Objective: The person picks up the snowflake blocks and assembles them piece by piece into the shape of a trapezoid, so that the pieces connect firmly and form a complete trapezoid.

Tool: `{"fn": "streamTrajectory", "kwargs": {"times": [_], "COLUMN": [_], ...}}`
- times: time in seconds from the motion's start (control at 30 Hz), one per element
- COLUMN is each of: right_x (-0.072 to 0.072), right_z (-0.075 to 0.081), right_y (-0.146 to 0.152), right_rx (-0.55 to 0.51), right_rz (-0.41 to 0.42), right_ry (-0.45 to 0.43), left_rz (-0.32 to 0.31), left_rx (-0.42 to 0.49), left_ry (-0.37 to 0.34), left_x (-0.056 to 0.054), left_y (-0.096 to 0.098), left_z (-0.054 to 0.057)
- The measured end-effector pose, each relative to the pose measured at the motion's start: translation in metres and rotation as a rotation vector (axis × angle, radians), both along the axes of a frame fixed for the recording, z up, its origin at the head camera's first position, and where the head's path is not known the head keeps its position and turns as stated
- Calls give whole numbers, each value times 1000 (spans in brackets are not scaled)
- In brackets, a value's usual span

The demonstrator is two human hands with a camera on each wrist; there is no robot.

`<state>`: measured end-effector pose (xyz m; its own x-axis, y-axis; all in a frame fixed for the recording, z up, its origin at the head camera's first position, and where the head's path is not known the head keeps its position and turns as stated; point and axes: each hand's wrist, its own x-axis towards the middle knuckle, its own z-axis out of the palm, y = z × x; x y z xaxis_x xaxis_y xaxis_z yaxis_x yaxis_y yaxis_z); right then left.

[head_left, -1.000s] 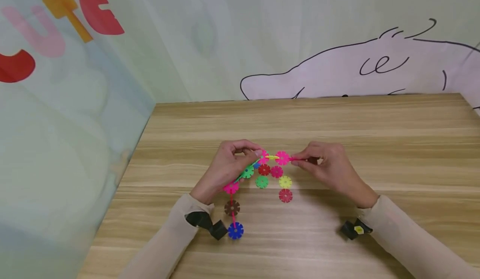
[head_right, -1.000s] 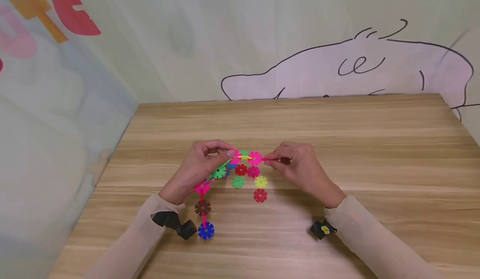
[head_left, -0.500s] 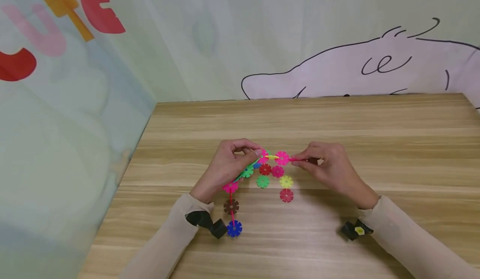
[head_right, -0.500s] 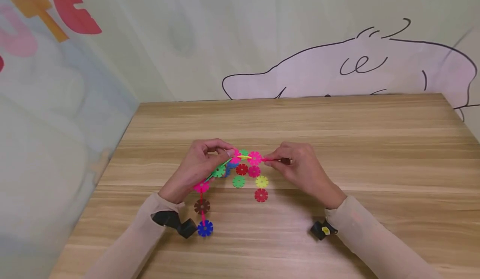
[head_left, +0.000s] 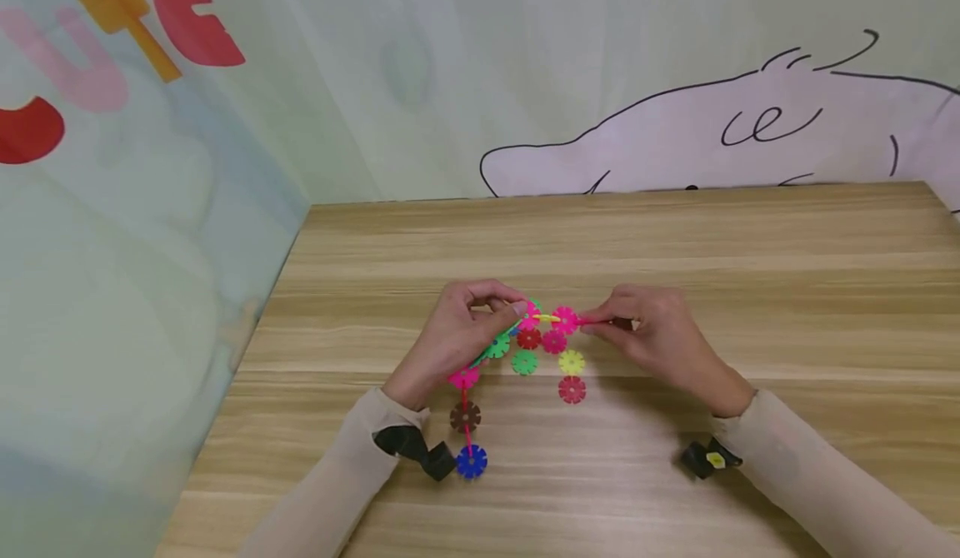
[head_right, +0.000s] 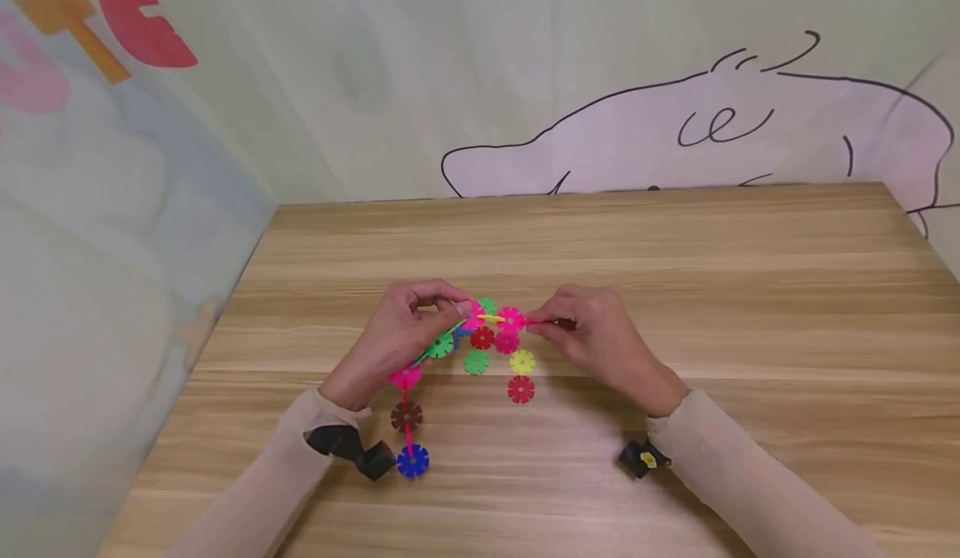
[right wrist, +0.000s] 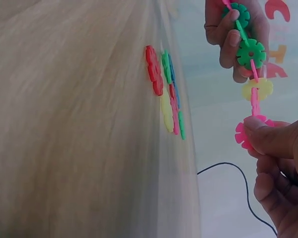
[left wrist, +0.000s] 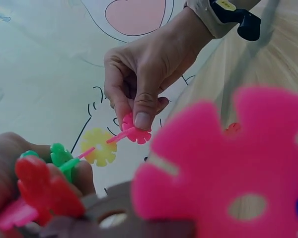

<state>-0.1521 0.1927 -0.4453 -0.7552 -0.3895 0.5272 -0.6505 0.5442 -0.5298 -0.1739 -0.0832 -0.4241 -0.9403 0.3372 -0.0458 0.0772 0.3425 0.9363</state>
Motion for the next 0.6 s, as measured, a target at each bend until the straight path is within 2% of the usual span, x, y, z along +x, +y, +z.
{"fn": "streamTrajectory", "kwargs": {"times": [0.2, 0.4, 0.47, 0.6], "right_x": [-1, 6, 6, 2], "right_z": [-5, -8, -10, -19], "right_y": [-5, -30, -32, -18], "right_rx": [-64, -207, -220, -198], "right_rz": [12, 124, 94, -64], "right_ry": [-9, -60, -75, -116], "left_rz": [-8, -67, -40, 29], "left_rx": [19, 56, 54, -26], "left_ry": [-11, -13, -19, -17], "left_x": [3, 9, 10, 8], "left_y": [3, 19, 20, 13], "left_z": [-3, -16, -17, -13]}}
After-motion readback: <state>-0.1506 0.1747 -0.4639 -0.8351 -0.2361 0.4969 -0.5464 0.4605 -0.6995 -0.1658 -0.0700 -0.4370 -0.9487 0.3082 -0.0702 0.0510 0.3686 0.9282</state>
